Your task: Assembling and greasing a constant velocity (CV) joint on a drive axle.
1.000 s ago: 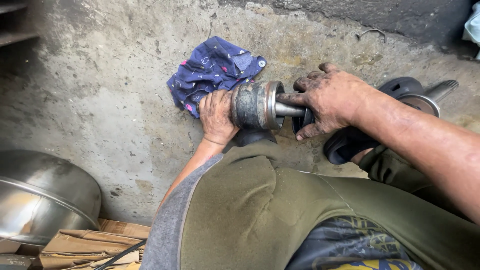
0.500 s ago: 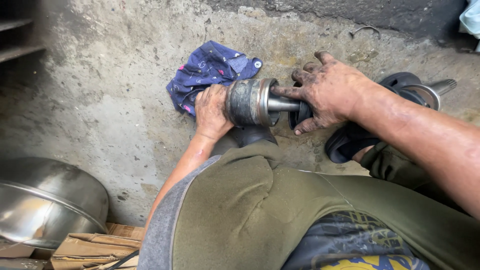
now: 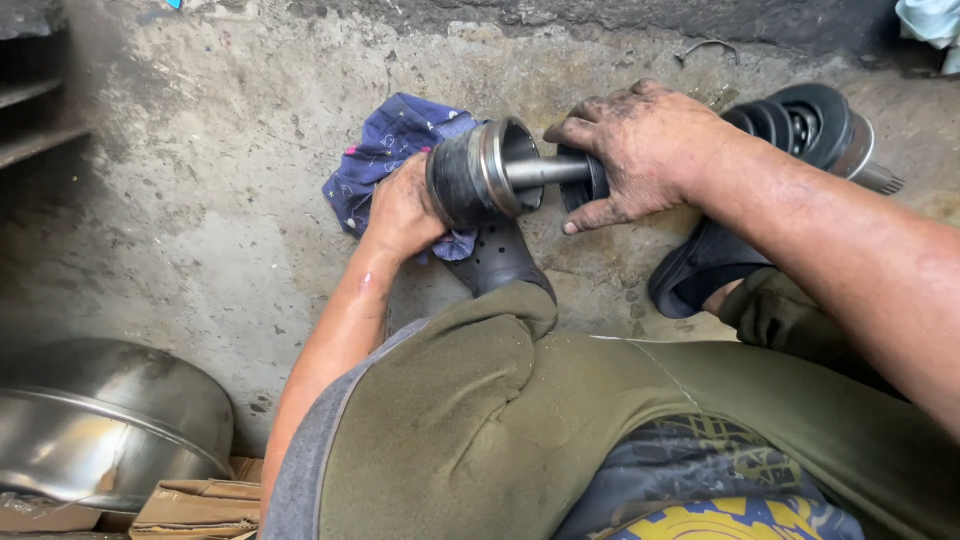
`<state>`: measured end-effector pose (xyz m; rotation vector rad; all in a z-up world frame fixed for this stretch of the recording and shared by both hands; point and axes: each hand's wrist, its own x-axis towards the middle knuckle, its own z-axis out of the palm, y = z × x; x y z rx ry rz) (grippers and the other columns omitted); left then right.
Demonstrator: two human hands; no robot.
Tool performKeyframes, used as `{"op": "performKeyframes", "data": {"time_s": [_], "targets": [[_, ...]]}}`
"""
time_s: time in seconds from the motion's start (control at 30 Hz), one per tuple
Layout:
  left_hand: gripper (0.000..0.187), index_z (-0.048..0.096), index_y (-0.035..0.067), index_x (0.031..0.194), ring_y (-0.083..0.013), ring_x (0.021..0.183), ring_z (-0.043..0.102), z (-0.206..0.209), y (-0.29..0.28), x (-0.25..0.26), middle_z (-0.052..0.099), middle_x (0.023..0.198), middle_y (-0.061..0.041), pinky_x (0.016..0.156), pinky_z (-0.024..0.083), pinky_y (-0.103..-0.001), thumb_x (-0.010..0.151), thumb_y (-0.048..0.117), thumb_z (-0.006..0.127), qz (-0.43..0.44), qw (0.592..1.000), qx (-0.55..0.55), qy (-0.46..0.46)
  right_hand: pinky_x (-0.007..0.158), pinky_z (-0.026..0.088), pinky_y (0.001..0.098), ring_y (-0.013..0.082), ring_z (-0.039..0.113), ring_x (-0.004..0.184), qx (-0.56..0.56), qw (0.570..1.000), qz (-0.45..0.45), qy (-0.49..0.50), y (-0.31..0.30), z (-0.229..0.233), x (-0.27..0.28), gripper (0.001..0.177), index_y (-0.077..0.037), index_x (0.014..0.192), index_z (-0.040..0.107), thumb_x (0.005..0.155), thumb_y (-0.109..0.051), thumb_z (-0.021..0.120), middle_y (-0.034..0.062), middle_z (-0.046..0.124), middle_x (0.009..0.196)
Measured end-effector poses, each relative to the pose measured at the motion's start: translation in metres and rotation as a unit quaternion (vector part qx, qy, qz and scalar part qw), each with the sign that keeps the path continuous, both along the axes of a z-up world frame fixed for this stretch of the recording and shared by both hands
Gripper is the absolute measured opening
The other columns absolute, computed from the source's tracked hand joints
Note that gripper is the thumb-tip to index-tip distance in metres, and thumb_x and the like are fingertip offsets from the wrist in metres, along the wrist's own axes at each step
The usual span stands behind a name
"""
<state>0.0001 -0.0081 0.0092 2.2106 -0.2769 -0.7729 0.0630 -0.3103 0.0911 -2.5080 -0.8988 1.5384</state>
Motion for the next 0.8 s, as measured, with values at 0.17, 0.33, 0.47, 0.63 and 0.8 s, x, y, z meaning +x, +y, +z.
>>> {"op": "performKeyframes", "data": {"time_s": [0.17, 0.33, 0.47, 0.63, 0.8], "targets": [[0.055, 0.067, 0.010, 0.121, -0.0367, 0.109, 0.067, 0.003, -0.004, 0.011, 0.072, 0.116, -0.015, 0.094, 0.053, -0.042, 0.071, 0.027, 0.084, 0.013, 0.996, 0.026, 0.080, 0.111, 0.041, 0.0494, 0.0333, 0.059, 0.126, -0.017, 0.999, -0.021, 0.018, 0.006, -0.013, 0.010, 0.110, -0.022, 0.152, 0.044, 0.068, -0.087, 0.068, 0.0146, 0.057, 0.139], [0.051, 0.068, 0.011, 0.122, -0.0352, 0.112, 0.069, 0.005, -0.009, 0.016, 0.072, 0.120, -0.014, 0.097, 0.054, -0.041, 0.075, 0.025, 0.081, 0.000, 0.996, 0.015, 0.083, 0.106, 0.041, 0.0502, 0.0357, 0.055, 0.129, 0.012, 0.999, -0.034, -0.032, -0.003, -0.035, 0.012, 0.110, -0.030, 0.152, 0.046, 0.061, -0.085, 0.074, 0.0150, 0.053, 0.145], [0.049, 0.068, 0.011, 0.122, -0.0365, 0.112, 0.068, -0.001, -0.007, 0.019, 0.072, 0.121, -0.015, 0.095, 0.053, -0.042, 0.076, 0.024, 0.079, -0.023, 0.992, 0.061, 0.107, 0.107, 0.034, 0.0523, 0.0315, 0.046, 0.136, 0.028, 0.997, 0.017, -0.076, 0.008, -0.038, 0.018, 0.110, -0.032, 0.148, 0.048, 0.056, -0.088, 0.073, 0.0143, 0.050, 0.147], [0.049, 0.068, 0.010, 0.118, -0.0381, 0.110, 0.068, -0.001, -0.008, 0.022, 0.073, 0.116, -0.017, 0.094, 0.054, -0.043, 0.073, 0.025, 0.080, -0.008, 0.992, 0.066, 0.110, 0.120, 0.021, 0.0575, 0.0304, 0.043, 0.143, -0.036, 0.992, 0.119, -0.001, 0.033, -0.029, 0.037, 0.100, -0.039, 0.152, 0.047, 0.067, -0.088, 0.070, 0.0090, 0.060, 0.141], [0.049, 0.070, 0.011, 0.116, -0.0377, 0.108, 0.069, 0.001, -0.009, 0.022, 0.074, 0.114, -0.016, 0.092, 0.054, -0.043, 0.070, 0.025, 0.081, -0.006, 0.990, 0.060, 0.128, 0.121, 0.020, 0.0585, 0.0302, 0.041, 0.146, -0.067, 0.985, 0.161, 0.009, 0.035, -0.029, 0.041, 0.092, -0.036, 0.146, 0.055, 0.071, -0.086, 0.068, 0.0073, 0.061, 0.142]]}}
